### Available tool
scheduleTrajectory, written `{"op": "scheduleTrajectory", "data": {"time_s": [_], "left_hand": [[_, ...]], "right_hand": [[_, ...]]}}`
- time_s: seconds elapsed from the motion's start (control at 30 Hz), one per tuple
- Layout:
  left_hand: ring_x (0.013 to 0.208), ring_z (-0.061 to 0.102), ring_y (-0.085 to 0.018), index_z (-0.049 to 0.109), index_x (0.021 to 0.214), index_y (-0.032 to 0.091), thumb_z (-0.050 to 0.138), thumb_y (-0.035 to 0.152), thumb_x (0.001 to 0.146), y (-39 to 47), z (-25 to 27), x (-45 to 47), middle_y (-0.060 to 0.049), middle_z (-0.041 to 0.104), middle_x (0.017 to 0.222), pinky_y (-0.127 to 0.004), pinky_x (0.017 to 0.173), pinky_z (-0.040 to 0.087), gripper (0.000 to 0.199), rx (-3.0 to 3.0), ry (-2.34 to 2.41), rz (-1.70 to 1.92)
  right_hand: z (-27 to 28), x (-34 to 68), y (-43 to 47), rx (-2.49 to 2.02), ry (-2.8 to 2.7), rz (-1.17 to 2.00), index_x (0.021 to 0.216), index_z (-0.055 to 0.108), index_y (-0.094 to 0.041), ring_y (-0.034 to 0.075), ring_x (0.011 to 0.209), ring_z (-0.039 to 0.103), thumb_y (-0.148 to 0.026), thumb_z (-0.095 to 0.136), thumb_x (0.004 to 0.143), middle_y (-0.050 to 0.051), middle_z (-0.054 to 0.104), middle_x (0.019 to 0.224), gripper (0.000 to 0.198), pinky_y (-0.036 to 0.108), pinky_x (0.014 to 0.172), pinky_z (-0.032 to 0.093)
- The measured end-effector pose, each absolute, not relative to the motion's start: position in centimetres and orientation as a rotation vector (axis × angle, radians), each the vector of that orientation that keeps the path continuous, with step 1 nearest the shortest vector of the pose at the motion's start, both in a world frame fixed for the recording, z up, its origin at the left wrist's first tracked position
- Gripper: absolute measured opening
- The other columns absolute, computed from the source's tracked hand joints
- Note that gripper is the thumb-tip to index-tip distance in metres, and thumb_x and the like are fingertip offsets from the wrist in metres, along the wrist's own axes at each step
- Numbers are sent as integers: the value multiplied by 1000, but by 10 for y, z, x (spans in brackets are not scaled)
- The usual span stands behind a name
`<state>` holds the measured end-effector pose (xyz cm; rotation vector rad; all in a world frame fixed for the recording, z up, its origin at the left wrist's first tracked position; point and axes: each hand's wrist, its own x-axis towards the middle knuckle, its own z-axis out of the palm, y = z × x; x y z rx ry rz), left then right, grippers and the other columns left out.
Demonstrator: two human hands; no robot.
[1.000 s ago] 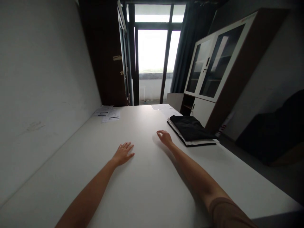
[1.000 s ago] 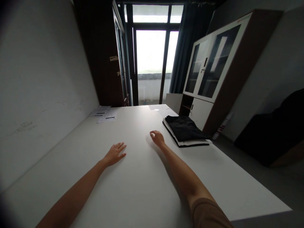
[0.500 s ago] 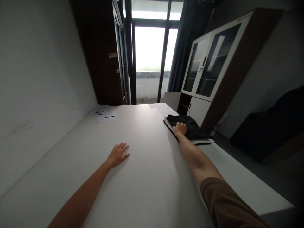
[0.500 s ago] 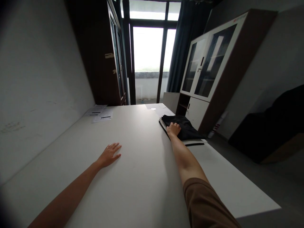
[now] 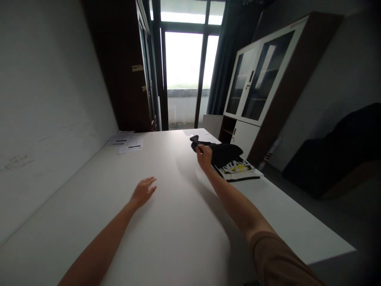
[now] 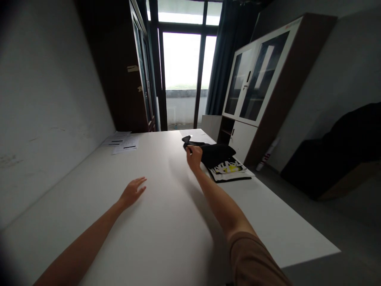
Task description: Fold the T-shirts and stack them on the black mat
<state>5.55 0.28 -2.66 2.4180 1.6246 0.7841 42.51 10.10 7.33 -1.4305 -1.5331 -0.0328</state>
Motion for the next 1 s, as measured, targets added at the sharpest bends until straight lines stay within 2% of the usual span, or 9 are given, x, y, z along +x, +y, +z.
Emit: {"op": "scheduleTrajectory", "data": {"time_s": [0.1, 0.17, 0.27, 0.4, 0.5, 0.63, 0.83, 0.93, 1.0], "left_hand": [[124, 61, -24, 66, 122, 21, 38, 38, 99, 11, -4, 31, -9, 68, 129, -43, 111, 45, 39, 2121, 1798, 1400], [119, 62, -25, 66, 115, 20, 39, 33, 98, 11, 14, 11, -9, 69, 122, -43, 109, 46, 35, 1975, 1936, 1671], [116, 61, -26, 67, 109, 20, 42, 31, 96, 5, 37, -10, -9, 68, 117, -44, 109, 44, 30, 1958, 2067, 1777], [107, 64, -26, 69, 104, 21, 45, 34, 96, -4, 44, 6, -8, 70, 110, -42, 104, 49, 29, 2198, 1918, 1383], [128, 56, -28, 70, 118, 23, 52, 41, 94, -5, 24, 30, -9, 65, 132, -47, 114, 40, 35, 2506, 1704, 863], [151, 30, -35, 57, 144, 28, 56, 53, 92, 4, -17, 17, -10, 44, 160, -63, 121, 21, 58, 2551, 1785, 365], [153, 26, -38, 41, 157, 21, 34, 59, 99, 22, -55, -97, -15, 32, 165, -68, 117, 21, 70, 2214, 2226, 176], [151, 29, -41, 43, 156, 16, 30, 60, 99, 18, -53, -154, -17, 34, 164, -69, 116, 22, 73, 1942, 2479, 164], [149, 34, -38, 47, 152, 13, 30, 59, 99, 7, -43, -189, -18, 40, 161, -61, 118, 26, 73, 1883, 2521, 230]], "right_hand": [[53, 367, 48, -1042, -1888, 195, 116, 73, -28, 27, 122, 60, -43, 47, 103, 7, 72, 118, 33, 50, 118, 33], [36, 341, 14, -770, -2170, 400, 119, 73, -31, 26, 124, 61, -47, 56, 99, 3, 73, 119, 30, 50, 118, 35], [20, 327, -12, -594, -2249, 710, 122, 72, -29, 22, 110, 70, -48, 58, 99, 3, 75, 116, 33, 39, 102, 51], [11, 339, 10, -776, -2012, 850, 105, 75, -25, 19, 86, 74, -47, 54, 100, 2, 78, 93, 31, 31, 81, 58], [2, 362, 42, -933, -1827, 816, 96, 74, -22, 18, 78, 73, -43, 57, 96, 2, 77, 85, 27, 31, 78, 57], [-7, 404, 75, -1148, -1680, 712, 91, 73, -21, 17, 75, 72, -36, 55, 94, 1, 76, 79, 24, 29, 76, 56], [9, 475, 106, -1547, -1484, 226, 94, 75, -20, 22, 90, 68, -31, 50, 92, 7, 77, 95, 27, 31, 84, 49], [14, 507, 114, -1688, -1454, 10, 100, 75, -17, 26, 100, 63, -28, 47, 92, 13, 74, 104, 31, 35, 93, 44], [13, 523, 118, -1761, -1468, -86, 103, 74, -15, 28, 102, 59, -27, 47, 92, 16, 71, 107, 32, 38, 95, 41]]}}
